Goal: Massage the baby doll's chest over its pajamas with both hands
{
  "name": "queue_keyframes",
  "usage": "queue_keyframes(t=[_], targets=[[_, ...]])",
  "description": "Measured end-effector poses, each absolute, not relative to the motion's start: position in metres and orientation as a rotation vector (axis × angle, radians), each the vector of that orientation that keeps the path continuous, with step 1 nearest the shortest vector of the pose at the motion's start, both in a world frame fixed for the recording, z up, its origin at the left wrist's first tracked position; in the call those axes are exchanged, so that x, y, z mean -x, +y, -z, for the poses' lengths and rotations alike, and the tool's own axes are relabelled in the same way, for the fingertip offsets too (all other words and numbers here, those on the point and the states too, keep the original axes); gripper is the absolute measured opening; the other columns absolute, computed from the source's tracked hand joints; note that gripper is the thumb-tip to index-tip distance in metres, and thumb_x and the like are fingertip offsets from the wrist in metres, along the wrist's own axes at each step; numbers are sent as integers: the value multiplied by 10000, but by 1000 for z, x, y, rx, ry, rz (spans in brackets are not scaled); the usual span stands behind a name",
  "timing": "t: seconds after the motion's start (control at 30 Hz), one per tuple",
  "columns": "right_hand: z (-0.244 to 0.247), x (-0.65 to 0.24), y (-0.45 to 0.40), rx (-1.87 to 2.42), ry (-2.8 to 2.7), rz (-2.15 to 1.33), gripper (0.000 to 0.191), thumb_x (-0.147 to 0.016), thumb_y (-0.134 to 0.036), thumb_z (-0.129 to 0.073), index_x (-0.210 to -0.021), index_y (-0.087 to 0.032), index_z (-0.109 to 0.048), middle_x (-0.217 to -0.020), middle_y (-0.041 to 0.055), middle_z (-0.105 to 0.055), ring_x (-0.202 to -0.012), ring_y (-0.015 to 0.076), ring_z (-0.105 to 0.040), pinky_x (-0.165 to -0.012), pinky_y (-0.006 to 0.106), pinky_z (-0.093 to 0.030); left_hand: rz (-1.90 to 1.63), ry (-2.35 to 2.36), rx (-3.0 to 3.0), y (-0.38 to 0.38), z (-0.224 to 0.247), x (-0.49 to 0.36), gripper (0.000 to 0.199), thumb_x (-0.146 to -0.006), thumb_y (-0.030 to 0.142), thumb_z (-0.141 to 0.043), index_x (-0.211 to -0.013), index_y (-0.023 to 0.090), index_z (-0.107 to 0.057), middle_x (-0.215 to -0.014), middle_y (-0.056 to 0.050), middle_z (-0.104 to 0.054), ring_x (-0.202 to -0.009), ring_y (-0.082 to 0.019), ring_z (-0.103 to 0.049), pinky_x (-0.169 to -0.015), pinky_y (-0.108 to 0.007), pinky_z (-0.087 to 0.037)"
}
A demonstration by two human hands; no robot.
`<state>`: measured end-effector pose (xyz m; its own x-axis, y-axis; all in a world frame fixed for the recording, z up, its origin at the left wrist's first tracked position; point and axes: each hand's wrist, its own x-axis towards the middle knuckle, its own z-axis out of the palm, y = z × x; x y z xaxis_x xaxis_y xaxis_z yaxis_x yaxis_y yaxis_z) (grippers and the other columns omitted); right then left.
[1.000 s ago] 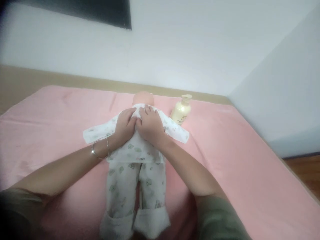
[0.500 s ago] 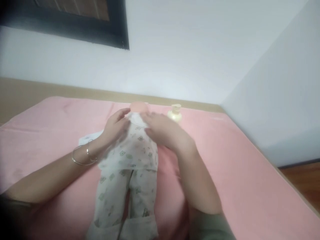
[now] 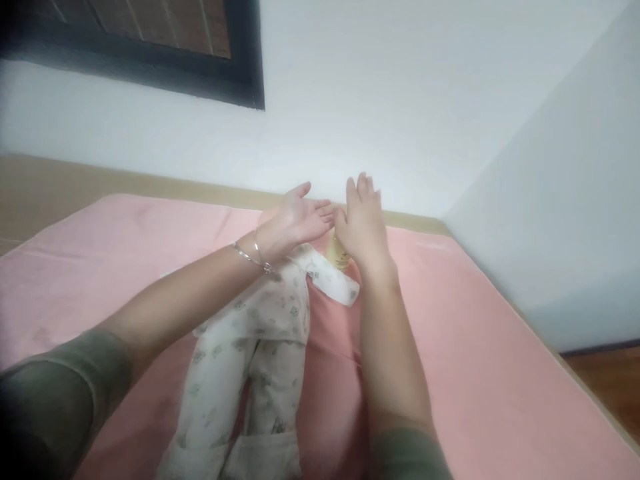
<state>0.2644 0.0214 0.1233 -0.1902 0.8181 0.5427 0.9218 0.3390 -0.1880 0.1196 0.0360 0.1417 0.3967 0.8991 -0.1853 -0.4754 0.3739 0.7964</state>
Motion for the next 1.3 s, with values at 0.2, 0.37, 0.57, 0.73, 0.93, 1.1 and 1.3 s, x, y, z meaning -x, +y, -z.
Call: queue_keyframes(t=[0.2,0.37,0.57,0.73,0.93,1.1,1.3], targets=[[-106,-246,31,1617,-2073,138,408,-1002,-249,-294,-1092,-124,-671,-1248,188,-680,-1239,327,-596,-1152,553,-345,-1029,438,-246,25,-143,-134,562,-1015,404,-338,-1378,-8,-456,-1079,-198,-677,-968,-251,-713,-841,-312,-587],[-103,-240,33,1657,-2043,252,385,-979,-232,-327,-899,-155,-695,-1098,151,-726,-1155,311,-620,-1165,558,-308,-1032,435,-223,25,-128,-126,521,-1027,376,-332,-1312,-19,-516,-1077,-207,-686,-997,-245,-714,-827,-275,-590],[-95,-239,39,1663,-2003,304,407,-968,-185,-294,-874,-141,-688,-1065,174,-720,-1159,314,-605,-1144,553,-332,-1160,489,-280,-26,-142,-86,571,-937,300,-488,-1464,90,-427,-1520,-185,-469,-1452,-238,-427,-1113,-303,-460],[-88,-236,40,1705,-1906,313,463,-942,-94,-277,-1231,-75,-638,-1290,194,-664,-1305,309,-539,-1192,553,-276,-1123,382,-373,-80,-175,-42,609,-889,289,-476,-1483,164,-430,-1499,-136,-516,-1449,-238,-438,-1181,-358,-394],[-83,-238,42,1696,-1860,309,508,-948,-104,-254,-1322,-100,-598,-1334,174,-654,-1327,295,-535,-1203,578,-264,-840,371,-460,-127,-175,-3,624,-881,297,-464,-1487,156,-434,-1473,-152,-551,-1407,-300,-491,-1219,-467,-348],[-84,-235,40,1736,-1842,291,534,-927,-99,-281,-1387,-60,-550,-1446,194,-567,-1411,317,-459,-1204,563,-297,-921,428,-490,-131,-171,17,614,-899,286,-453,-1500,163,-419,-1520,-135,-508,-1455,-276,-427,-1235,-437,-316],[-89,-233,35,1827,-1893,266,602,-869,-30,-332,-1448,-59,-490,-1535,186,-473,-1484,303,-365,-1217,527,-319,-953,452,-508,-122,-174,27,577,-912,268,-473,-1477,161,-438,-1518,-147,-507,-1462,-279,-417,-1220,-429,-345]])
